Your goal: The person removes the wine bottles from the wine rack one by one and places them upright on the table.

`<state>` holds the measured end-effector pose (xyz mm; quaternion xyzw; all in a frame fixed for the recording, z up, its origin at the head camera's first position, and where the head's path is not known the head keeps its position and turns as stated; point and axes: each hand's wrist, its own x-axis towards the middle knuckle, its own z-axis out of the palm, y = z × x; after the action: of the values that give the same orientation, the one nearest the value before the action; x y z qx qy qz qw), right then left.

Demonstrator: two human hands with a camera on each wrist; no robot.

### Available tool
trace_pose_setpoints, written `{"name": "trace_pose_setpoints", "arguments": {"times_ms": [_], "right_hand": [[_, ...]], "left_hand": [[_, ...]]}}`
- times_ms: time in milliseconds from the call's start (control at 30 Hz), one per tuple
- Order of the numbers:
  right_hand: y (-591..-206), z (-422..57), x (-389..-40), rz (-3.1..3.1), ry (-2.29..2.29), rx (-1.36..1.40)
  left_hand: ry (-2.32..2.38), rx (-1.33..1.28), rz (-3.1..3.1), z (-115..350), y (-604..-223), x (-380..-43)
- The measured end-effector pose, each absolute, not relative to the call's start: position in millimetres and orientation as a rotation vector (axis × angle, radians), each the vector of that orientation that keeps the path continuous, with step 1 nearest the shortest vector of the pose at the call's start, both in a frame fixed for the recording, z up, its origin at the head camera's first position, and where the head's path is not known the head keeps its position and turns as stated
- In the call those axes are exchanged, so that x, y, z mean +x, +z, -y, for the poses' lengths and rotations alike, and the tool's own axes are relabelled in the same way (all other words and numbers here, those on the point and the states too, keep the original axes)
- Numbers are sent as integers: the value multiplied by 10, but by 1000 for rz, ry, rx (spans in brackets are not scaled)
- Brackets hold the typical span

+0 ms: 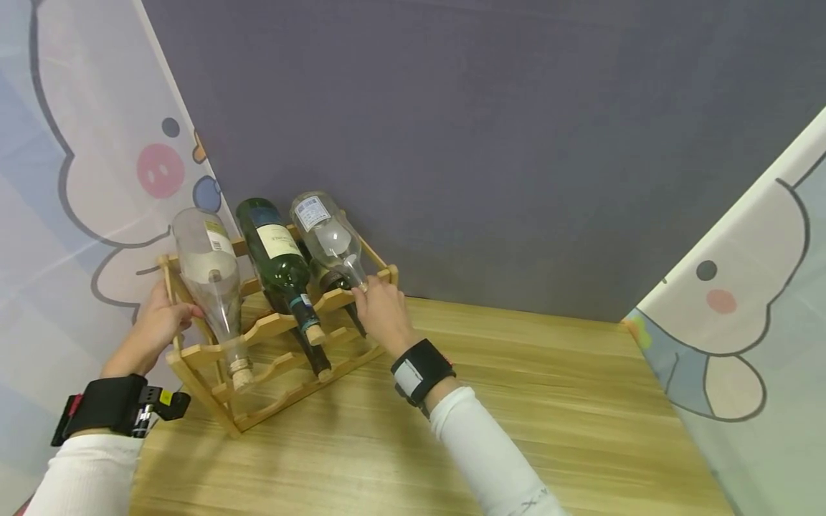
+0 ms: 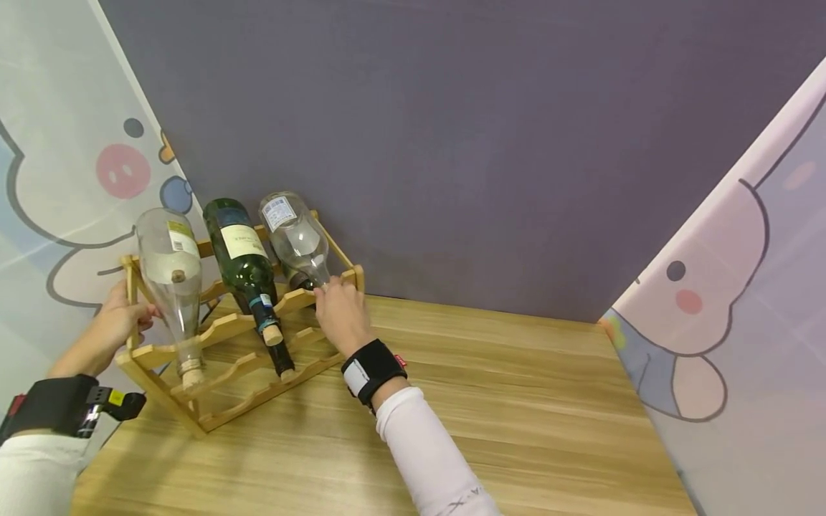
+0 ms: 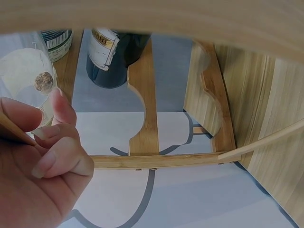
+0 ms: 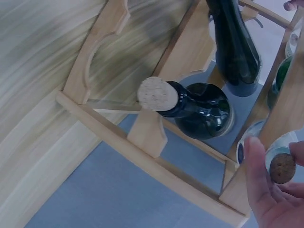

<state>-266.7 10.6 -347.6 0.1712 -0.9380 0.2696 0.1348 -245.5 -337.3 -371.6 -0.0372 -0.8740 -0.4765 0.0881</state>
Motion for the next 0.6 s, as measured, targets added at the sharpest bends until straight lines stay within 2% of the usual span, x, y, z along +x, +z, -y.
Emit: {"name": "trace_pose_setpoints", "arguments": {"times_ms": [167,400,600], "right_hand": [[-3444,-73,-2647,2752,923,436],[-3457,-80,-2622,2850,1537,401],[-3458,-47,-2638,2831,1329,420]], "left_hand": [[-1460,-142,2584,3385,-3730,-2450],[-1416,-137,2628,3376,-3801,-2427],[-1399,-124,2634,3422,-3754,-2467]]}}
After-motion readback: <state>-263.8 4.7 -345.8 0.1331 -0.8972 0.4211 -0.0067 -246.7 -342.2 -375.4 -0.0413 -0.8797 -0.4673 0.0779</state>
